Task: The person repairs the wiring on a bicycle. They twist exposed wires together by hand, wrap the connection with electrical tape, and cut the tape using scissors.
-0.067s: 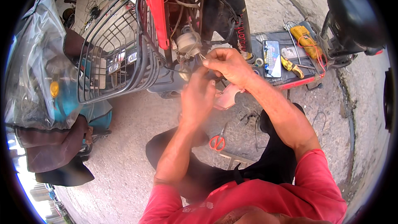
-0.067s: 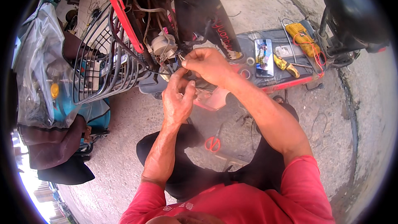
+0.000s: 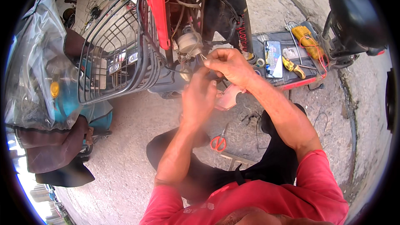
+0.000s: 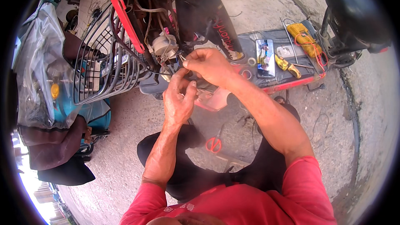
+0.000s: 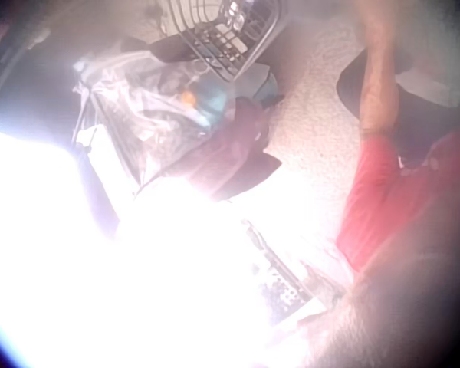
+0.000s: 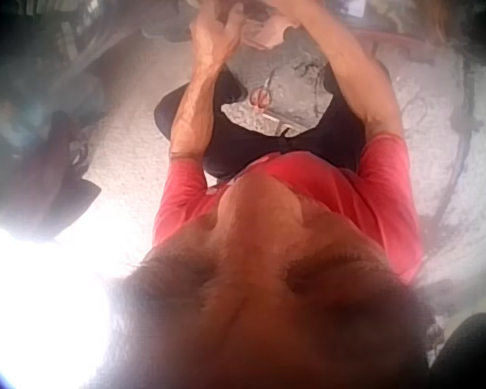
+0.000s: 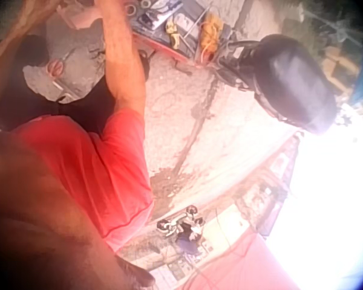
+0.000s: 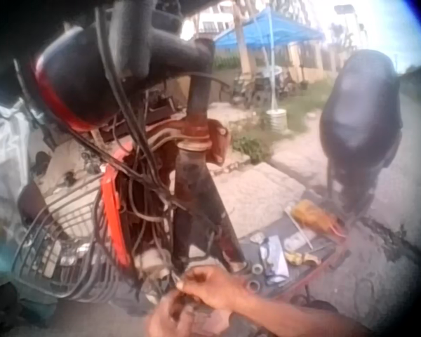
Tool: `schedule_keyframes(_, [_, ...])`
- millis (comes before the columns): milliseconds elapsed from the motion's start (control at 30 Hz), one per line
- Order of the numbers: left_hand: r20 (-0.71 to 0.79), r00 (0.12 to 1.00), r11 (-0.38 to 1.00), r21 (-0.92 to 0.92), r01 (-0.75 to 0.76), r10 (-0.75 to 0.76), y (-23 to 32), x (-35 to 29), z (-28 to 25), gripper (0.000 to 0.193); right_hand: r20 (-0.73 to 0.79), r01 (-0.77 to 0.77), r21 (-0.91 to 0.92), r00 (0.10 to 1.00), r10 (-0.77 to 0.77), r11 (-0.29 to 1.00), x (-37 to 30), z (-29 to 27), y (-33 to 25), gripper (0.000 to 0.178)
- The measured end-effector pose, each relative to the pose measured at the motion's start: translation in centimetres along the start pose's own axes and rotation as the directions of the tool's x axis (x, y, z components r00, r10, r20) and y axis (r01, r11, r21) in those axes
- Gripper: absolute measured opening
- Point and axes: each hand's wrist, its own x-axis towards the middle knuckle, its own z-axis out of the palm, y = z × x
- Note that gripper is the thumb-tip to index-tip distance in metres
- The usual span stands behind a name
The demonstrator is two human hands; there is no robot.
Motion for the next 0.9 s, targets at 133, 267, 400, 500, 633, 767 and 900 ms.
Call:
schedule_keyframes(133, [-0.018, 0.999, 0.999, 0.021, -0.029, 0.029, -0.5, 0.1, 0.1, 0.043, -0.009, 0.036, -0.08, 0.999, -0.036, 0.996, 0.1, -0.2, 0.3, 0.022])
schedule_keyframes(267, [-0.009, 1.0, 0.999, -0.035, 0.009, -0.009, 0.1, 0.0, 0.0, 0.043, 0.007, 0.024, -0.094, 1.0, -0.023, 0.995, -0.1, -0.2, 0.2, 0.023])
schedule_keyframes(400, [-0.015, 1.0, 0.999, -0.033, 0.022, -0.023, -0.2, 0.0, -0.1, 0.043, 0.028, 0.011, -0.022, 1.0, -0.01, 1.0, -0.3, 0.0, 0.2, 0.023])
schedule_keyframes(500, [-0.017, 1.0, 0.999, -0.035, 0.01, -0.011, -0.4, 0.1, 0.1, 0.043, 0.027, -0.004, 0.019, 1.0, 0.003, 1.0, -0.1, -0.1, 0.6, 0.023])
schedule_keyframes(633, [-0.029, 1.0, 0.999, -0.039, -0.001, 0.0, -0.6, 0.1, 0.2, 0.043, 0.023, -0.048, 0.145, 0.999, 0.045, 0.988, 0.1, -0.1, 0.8, 0.018])
schedule_keyframes(767, [-0.033, 0.999, 0.999, -0.046, 0.012, -0.014, -0.6, 0.0, 0.1, 0.043, 0.051, -0.078, 0.214, 0.996, 0.069, 0.974, 0.2, 0.0, 0.7, 0.016])
schedule_keyframes(900, [-0.035, 0.999, 1.0, -0.007, -0.013, 0.012, -1.4, 0.0, 0.0, 0.043, 0.09, -0.076, 0.251, 0.994, 0.055, 0.965, 0.5, -0.2, 1.2, 0.016])
